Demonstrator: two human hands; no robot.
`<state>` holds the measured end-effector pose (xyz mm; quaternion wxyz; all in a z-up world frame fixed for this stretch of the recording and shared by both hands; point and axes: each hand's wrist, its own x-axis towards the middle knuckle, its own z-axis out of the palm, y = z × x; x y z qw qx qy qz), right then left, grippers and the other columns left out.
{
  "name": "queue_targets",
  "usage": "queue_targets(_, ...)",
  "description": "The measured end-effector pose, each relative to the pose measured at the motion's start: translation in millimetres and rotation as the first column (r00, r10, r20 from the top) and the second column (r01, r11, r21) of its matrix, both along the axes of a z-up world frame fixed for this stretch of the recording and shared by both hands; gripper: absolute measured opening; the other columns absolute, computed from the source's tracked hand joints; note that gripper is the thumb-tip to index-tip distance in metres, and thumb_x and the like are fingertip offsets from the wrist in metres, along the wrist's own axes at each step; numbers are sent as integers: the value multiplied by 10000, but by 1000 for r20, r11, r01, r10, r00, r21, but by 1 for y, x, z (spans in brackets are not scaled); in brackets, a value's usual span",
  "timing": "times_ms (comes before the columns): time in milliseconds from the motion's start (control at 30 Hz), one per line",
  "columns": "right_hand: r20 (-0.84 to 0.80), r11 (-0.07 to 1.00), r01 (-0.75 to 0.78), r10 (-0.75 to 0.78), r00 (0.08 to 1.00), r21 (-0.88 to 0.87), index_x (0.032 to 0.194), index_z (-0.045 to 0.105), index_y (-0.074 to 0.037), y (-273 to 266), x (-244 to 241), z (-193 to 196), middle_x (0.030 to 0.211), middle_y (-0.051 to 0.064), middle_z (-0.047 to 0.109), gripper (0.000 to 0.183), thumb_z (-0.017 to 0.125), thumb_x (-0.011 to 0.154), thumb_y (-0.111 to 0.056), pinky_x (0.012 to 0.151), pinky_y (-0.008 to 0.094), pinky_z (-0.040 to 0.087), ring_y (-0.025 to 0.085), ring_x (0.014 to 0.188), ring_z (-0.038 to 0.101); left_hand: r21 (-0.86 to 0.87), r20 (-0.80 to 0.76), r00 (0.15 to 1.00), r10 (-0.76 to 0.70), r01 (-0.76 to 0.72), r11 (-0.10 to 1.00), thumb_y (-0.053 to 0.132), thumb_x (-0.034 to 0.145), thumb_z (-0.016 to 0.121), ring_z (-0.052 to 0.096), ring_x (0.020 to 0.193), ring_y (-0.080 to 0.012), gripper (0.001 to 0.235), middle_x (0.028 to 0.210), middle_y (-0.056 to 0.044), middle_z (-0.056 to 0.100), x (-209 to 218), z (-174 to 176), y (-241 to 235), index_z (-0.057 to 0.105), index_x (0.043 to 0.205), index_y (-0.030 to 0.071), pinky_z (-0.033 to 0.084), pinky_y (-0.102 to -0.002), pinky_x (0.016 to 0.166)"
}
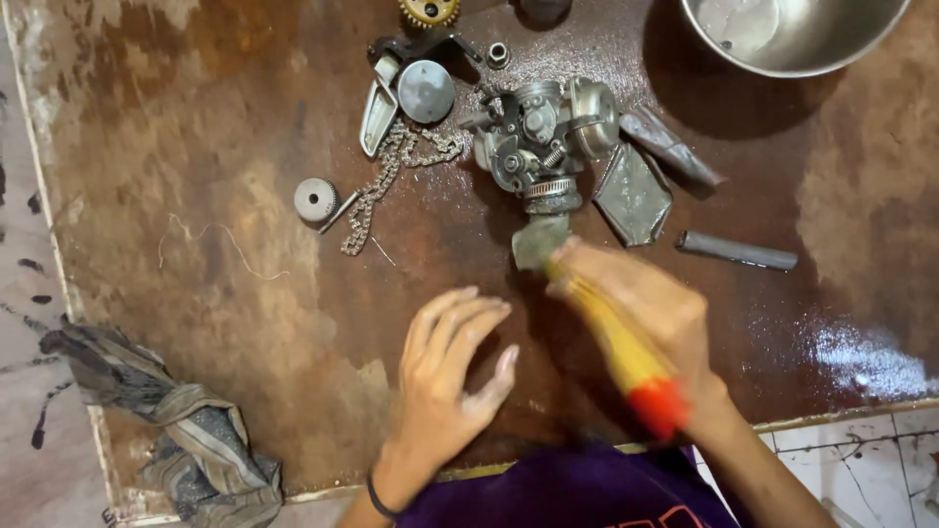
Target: Cleaning internal engine components of a motorcycle using a brush and solvent.
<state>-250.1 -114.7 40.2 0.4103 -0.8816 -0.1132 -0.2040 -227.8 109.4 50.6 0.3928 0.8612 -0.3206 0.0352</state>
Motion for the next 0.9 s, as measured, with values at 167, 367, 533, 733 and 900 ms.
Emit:
queue_targets(167,-138,984,-35,10,990,-177,1243,728,-123,-14,8,12,1253,107,745,348,727,896,-96,886,319,594,262,1113,741,-26,-100,974,202,-205,978,97,815,795,617,1226,-319,384,1212,-82,685,-36,-29,-7,682,1180,55,509,-433,1071)
queue_targets(367,-89,937,-57,28,996,-344,1251,729,-197,-18,6,0,1229,45,745,347,721,906,-156,910,318,619,210,1084,753,-11,-125,957,261,-264,964,106,828,780,578,1320,-324,509,1337,-125,665,-17,-33,-25,642,1314,39,455,-434,1121)
queue_targets(533,-105,911,63,-115,988,-408,1233,749,-196,-12,9,6,1220,43,761,326,761,908,-168,728,285,613,210,1014,756,-72,-179,962,206,-222,972,132,885,753,557,1395,-347,618,1471,-169,602,-6,-37,-35,535,1449,4,439,-439,1178)
queue_targets(733,-132,974,47,-77,988,-220,1295,672,-266,-28,2,-14,1258,-9,711,332,659,982,-155,793,313,635,201,1101,743,-366,-601,797,51,-331,870,16,891,708,613,1374,-290,746,1476,-226,593,-16,-43,-43,370,1555,-6,506,-398,1131)
queue_targets(900,-118,742,-60,-26,993,-668,1294,750,-379,-52,-21,-72,1283,-13,762,420,724,941,-150,354,203,448,20,546,627,-548,-734,671,-109,-489,679,-91,902,636,501,1456,-304,800,1557,-229,495,-20,-52,-46,267,1605,7,404,-432,1225)
